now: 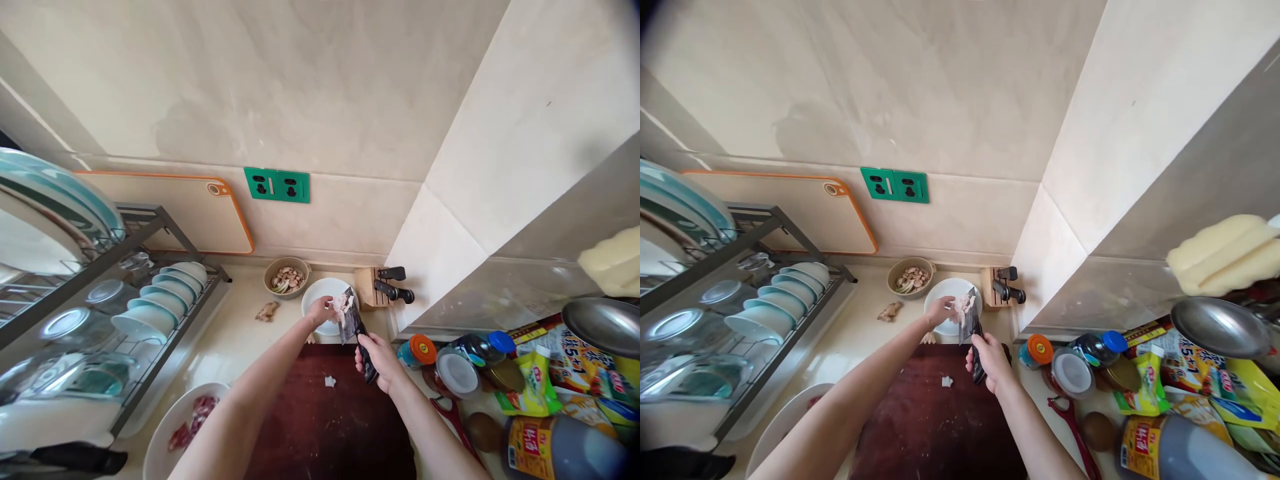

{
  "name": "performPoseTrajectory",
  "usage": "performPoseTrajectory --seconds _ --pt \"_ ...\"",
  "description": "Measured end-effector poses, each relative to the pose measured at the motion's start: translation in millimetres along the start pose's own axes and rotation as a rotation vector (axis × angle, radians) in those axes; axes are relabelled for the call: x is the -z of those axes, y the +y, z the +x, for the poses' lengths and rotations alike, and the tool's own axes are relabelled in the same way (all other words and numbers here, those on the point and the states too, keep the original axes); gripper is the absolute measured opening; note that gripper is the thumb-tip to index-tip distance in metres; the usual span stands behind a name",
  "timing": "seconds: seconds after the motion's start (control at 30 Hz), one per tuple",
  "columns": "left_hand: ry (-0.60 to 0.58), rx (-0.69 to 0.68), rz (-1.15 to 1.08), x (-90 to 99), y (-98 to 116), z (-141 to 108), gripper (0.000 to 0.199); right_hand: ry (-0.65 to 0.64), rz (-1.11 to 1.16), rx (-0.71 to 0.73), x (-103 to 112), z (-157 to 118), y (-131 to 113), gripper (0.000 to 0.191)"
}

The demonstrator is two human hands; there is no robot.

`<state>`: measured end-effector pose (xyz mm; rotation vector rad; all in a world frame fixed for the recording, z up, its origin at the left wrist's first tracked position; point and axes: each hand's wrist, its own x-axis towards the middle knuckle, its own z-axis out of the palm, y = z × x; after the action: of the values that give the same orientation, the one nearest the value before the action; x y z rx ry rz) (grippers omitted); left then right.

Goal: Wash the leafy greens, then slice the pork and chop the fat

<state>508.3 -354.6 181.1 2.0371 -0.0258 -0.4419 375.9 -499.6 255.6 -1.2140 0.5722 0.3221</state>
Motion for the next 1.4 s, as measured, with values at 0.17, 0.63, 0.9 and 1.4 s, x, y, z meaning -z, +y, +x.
performPoseTrajectory --seconds 0.17,0.63,0.9,1.4 --pt "0.08 -0.312 0.212 -11.0 3 -8 0.042 0.035 -0.039 0.034 -7 1 4 0.031" --pt "0.031 -0.361 0.547 -14.6 0 -4 0.022 0.052 -0.018 0.061 9 -10 21 0.035" --pt "-0.096 -0.499 0.661 -15.4 3 -21 0.02 0.057 0.056 0.068 1 -9 24 0.038" --pt "-0.069 -0.318 0.834 -7.5 10 40 0.022 0.04 0.027 0.06 30 -31 35 0.034"
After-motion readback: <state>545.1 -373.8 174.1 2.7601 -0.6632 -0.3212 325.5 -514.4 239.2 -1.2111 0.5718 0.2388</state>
